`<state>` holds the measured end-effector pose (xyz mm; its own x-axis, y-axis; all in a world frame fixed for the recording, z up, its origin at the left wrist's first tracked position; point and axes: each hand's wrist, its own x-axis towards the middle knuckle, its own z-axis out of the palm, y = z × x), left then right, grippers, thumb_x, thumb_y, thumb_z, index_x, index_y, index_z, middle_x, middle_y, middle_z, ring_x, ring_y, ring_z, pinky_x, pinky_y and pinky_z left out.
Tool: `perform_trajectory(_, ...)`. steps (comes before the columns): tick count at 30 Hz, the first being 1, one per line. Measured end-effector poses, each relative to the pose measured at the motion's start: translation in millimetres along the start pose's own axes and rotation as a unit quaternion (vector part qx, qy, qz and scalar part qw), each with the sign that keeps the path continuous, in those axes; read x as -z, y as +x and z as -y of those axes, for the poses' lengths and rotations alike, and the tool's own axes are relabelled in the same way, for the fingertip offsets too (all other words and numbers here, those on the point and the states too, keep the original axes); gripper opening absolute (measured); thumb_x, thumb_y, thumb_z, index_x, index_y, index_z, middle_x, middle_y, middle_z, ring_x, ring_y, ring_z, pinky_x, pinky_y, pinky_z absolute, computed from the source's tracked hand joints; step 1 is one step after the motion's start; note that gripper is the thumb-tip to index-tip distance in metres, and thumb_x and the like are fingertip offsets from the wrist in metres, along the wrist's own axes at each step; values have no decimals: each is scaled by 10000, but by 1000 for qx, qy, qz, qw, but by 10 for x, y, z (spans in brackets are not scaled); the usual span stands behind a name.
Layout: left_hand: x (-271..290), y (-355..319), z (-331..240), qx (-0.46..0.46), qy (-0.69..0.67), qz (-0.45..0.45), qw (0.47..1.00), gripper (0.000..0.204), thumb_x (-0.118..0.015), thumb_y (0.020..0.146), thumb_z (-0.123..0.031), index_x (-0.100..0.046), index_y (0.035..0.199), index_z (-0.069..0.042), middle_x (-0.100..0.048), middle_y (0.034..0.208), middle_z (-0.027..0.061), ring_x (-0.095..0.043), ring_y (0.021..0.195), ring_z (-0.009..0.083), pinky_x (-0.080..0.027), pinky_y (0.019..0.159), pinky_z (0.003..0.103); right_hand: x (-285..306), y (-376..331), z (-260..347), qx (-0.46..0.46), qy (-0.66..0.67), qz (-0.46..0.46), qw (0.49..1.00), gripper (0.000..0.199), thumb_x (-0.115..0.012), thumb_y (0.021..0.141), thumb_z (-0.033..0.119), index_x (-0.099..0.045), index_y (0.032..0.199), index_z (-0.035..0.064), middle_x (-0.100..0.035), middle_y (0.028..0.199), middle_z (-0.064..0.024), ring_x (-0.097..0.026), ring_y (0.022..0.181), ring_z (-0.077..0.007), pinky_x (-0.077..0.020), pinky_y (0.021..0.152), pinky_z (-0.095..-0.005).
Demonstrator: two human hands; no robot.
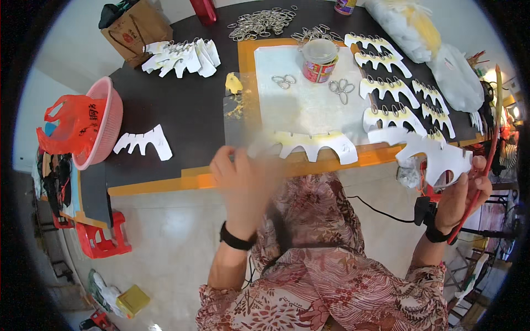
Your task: Applying adhesive with a brush to the edges of white shoe upper components and then attaching metal rings.
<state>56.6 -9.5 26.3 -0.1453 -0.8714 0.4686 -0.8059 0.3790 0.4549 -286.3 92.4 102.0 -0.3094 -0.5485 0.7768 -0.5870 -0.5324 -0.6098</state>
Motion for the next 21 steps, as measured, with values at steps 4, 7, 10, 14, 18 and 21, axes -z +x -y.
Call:
perform_trajectory(4,-92,31,157,55,80,31,995,258,-659,765,-166,-539,959,-47,-475,1058,135,-440,998,321,-348,800,422,95,43,-51,-25,50,1,998,280,-490,856,-46,-420,1067,124,-437,1250,-164,-457,1137,-278,-410,939,-436)
perform_trajectory(7,-148,48,144,78,82,11,993,219,-655,764,-166,-520,897,-57,-493,1033,117,-444,1004,306,-335,800,416,38,82,-50,-15,38,-5,999,291,-485,850,-55,-422,1076,118,-450,1243,-175,-477,1120,-275,-408,942,-421)
perform_trajectory(10,-167,85,97,60,41,-20,997,159,-631,789,-120,-503,848,-47,-534,891,99,-505,865,281,-376,732,385,-61,135,-61,1,11,14,1000,305,-480,845,-67,-421,1081,117,-450,1239,-183,-500,1096,-273,-411,939,-416)
perform_trajectory(14,-103,95,148,103,-159,26,982,113,-590,818,-65,-483,814,-29,-514,722,75,-514,670,226,-404,624,325,-260,209,-51,-23,31,33,999,325,-475,833,-86,-425,1085,113,-449,1236,-192,-508,1081,-267,-412,936,-412)
perform_trajectory(18,132,-1,428,178,-200,-5,963,95,-565,836,-43,-476,812,-18,-465,672,36,-459,614,115,-397,568,269,-615,310,-52,17,24,68,997,330,-489,806,-112,-438,1040,115,-488,1200,-190,-484,1107,-248,-398,922,-364)
perform_trajectory(21,293,-8,730,215,-178,-15,960,93,-568,842,-50,-484,810,-24,-463,682,12,-439,624,94,-383,570,246,-940,295,-13,7,37,81,996,319,-539,798,-92,-426,1007,121,-506,1171,-185,-506,1031,-199,-397,865,-306)
